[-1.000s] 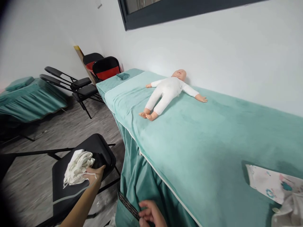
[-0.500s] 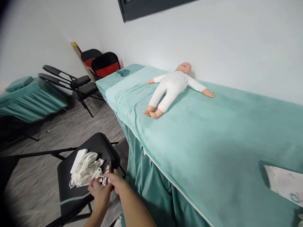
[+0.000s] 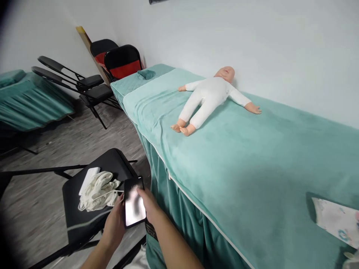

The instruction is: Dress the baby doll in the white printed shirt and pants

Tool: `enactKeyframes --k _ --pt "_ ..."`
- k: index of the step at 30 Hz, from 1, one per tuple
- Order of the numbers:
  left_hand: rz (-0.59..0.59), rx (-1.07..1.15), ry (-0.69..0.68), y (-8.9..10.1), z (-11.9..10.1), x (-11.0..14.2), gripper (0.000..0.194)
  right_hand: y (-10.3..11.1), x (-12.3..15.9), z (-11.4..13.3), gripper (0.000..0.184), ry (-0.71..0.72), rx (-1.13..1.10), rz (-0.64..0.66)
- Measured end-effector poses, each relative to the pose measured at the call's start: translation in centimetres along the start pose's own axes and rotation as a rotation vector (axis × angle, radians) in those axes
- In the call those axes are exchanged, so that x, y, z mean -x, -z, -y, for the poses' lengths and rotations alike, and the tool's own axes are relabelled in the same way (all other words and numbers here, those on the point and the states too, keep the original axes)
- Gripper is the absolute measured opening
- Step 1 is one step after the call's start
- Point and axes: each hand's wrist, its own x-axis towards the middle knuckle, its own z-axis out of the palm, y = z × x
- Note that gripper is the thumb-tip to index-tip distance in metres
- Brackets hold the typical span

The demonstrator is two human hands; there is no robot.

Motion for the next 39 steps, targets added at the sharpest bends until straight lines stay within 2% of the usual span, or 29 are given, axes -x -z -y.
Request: enactKeyframes --k 3,5,8,12,17,22,29,35,39 --pt "0.133 0.242 0.155 -0.6 0.1 0.1 0.050 0.4 1.8 1.0 0.051 0.019 0.038 0.000" --pt "0.153 0.309 0.236 -0.8 0.5 0.2 0.048 0.5 2.4 1.1 0.050 0.028 0.100 -0.052" --pt "0.171 0.348 0.274 -0.6 0.7 0.2 0.046 0.5 2.6 1.0 0.057 0.038 0.151 -0.065" --pt "0.181 0.333 0.255 -0.4 0.7 -0.1 0.046 0.6 2.3 0.9 0.075 0.060 0.155 -0.057" --pt "0.159 0.250 0.186 -0.7 0.9 -0.3 0.045 1.3 2.4 0.8 0.080 0.057 0.128 -0.051" --pt "0.140 0.200 0.197 -1.0 0.9 -0.8 0.046 2.0 3.4 0.4 0.089 0.052 0.192 -0.046" --pt "0.192 0.287 0.178 -1.1 0.9 -1.2 0.049 2.0 4.1 0.4 0.091 0.082 0.309 -0.104" --pt "0.173 0.176 0.146 -1.3 1.0 -0.9 0.049 1.6 4.3 0.8 0.095 0.026 0.197 -0.030" --pt "0.176 0.179 0.140 -1.2 1.1 -0.9 0.048 1.4 4.5 1.0 0.096 0.037 0.181 -0.037"
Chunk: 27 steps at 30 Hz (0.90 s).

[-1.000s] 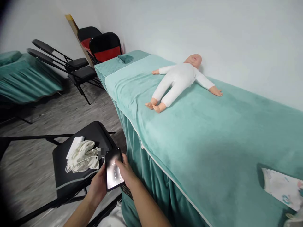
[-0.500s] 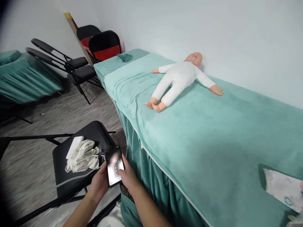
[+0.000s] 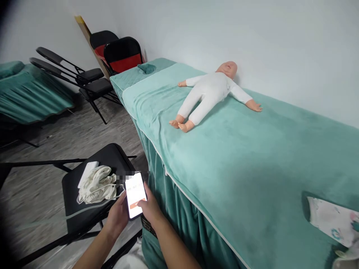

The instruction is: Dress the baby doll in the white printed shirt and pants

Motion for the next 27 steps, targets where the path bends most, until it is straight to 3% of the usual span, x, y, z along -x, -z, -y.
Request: enactKeyframes --k 10,15,22,27 --pt "-0.052 0.006 0.031 -0.1 0.0 -0.4 0.047 0.4 -0.7 -1.5 0.086 0.017 0.019 -0.090" --pt "-0.040 0.099 0.046 -0.3 -0.3 -0.1 0.042 0.5 -1.0 -1.5 0.083 0.076 -0.107 -0.031" --pt "-0.053 0.151 0.022 -0.5 -0.6 0.1 0.040 0.3 -1.0 -1.1 0.079 0.068 -0.030 -0.020" --pt "-0.027 0.188 0.015 -0.2 -0.5 0.2 0.035 0.1 -0.7 -0.7 0.071 0.014 -0.157 -0.118"
